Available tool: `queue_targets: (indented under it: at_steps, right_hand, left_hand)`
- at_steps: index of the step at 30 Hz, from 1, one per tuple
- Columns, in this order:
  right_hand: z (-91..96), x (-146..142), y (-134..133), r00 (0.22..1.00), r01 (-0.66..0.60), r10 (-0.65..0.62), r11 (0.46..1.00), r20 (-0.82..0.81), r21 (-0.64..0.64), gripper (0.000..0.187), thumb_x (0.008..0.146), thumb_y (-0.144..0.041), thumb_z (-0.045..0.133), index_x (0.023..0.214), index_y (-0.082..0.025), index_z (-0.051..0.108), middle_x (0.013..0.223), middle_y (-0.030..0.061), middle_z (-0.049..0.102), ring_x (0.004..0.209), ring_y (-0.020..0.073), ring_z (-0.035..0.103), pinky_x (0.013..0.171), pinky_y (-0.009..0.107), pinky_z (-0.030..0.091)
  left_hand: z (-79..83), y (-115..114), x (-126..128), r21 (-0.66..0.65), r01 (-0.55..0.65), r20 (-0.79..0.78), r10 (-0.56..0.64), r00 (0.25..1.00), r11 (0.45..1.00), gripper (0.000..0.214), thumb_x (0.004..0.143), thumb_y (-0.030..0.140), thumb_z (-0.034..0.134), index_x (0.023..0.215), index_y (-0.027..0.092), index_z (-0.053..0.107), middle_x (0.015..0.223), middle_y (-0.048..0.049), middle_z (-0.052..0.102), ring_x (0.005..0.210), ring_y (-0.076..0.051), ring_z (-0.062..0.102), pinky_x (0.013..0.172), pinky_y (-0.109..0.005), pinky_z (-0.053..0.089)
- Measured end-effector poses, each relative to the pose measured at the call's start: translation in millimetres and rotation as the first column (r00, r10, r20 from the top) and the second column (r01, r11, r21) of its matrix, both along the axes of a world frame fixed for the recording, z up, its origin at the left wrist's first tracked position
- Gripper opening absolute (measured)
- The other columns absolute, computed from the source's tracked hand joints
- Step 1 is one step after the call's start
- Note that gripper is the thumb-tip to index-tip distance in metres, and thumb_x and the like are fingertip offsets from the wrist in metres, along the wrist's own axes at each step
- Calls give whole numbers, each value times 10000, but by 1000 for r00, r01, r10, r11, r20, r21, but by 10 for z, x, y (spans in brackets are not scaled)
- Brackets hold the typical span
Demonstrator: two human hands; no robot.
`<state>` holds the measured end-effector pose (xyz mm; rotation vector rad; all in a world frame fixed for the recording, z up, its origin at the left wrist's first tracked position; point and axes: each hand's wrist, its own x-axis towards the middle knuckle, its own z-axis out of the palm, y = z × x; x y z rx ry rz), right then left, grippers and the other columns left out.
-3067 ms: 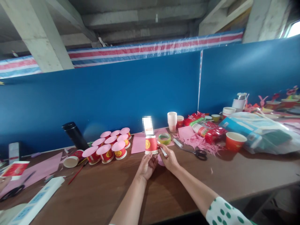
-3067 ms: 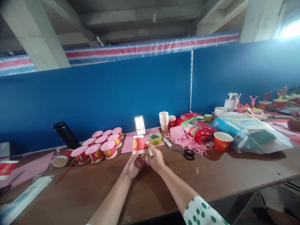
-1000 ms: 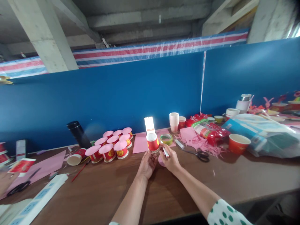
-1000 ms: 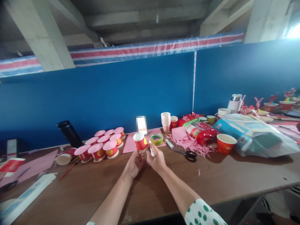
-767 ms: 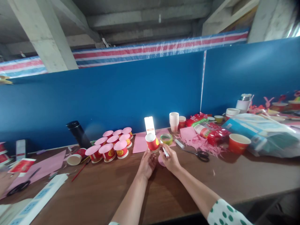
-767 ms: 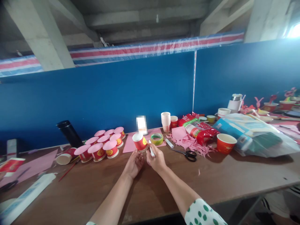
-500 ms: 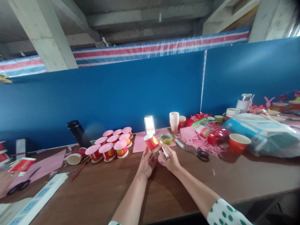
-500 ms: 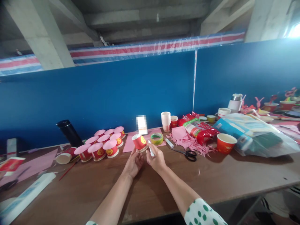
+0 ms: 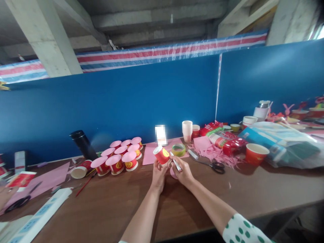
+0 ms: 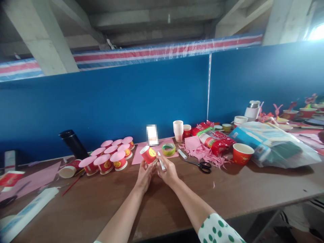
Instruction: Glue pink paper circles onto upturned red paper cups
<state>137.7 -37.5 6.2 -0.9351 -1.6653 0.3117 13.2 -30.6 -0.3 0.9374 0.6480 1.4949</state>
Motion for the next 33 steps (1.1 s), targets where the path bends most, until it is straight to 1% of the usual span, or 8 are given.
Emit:
queue_targets:
  at_steps: [3,7,12,16,21,24,28,33]
  right_hand:
    - [17,0,-1,999,-20,20,1000,-37,-10,247,841,-216,419,1045,-185,556,940,66,629,842,175,601,774,274,474]
    - [27,16,41,980,30,-46,996,-192,-86,212,853,-254,418,983,-175,565,803,40,635,685,150,601,641,240,489]
    - [98,128,109,929,97,-133,988,-345,-118,237,829,-275,448,1013,-165,550,900,62,640,742,158,611,671,259,490]
    - [240,225,135,913,174,-219,972,-345,-157,257,794,-282,486,1006,-165,570,922,66,640,772,169,602,664,269,488]
    - [362,228,104,930,143,-195,973,-311,-182,355,797,-334,493,1106,-164,537,962,77,635,790,177,608,615,253,490]
    - [352,268,25,968,82,-121,981,-221,-175,422,810,-346,488,1197,-178,474,1055,89,612,904,193,596,692,269,492]
    - [241,473,-170,998,52,-47,984,32,-170,404,846,-262,421,1244,-198,437,1169,83,560,1058,197,529,862,319,438]
    - [48,800,-471,880,115,-29,981,474,-153,510,789,-89,371,1277,-228,413,1172,66,556,1054,183,520,901,329,409]
  left_hand:
    - [-15,41,-2,3,-134,-86,133,987,991,466,621,234,722,1033,185,510,1010,-66,605,875,-160,597,764,-276,455]
    - [-27,84,-10,-15,-208,-84,206,975,978,445,627,275,715,1012,180,513,990,-69,612,892,-169,595,764,-285,446]
    - [-7,79,-14,-45,-217,-81,213,974,975,470,606,280,726,1021,198,522,993,-63,625,861,-159,607,767,-294,450]
    - [66,85,-1,-46,-221,-187,209,960,974,464,573,260,747,985,166,556,922,-73,648,817,-165,615,757,-293,454]
    - [183,55,-57,-20,-172,-265,161,951,985,470,553,199,753,978,163,554,920,-85,657,824,-183,624,767,-304,457]
    - [195,-6,-234,-7,-165,-337,153,929,986,502,533,157,752,991,171,548,959,-89,648,856,-197,622,786,-313,452]
    - [141,-96,-588,67,-191,-505,199,840,979,534,502,170,750,995,182,546,933,-74,646,841,-217,619,772,-330,459]
    - [60,-156,-863,229,-245,-775,329,539,942,485,527,287,719,969,171,558,920,-77,640,861,-264,597,786,-384,441]
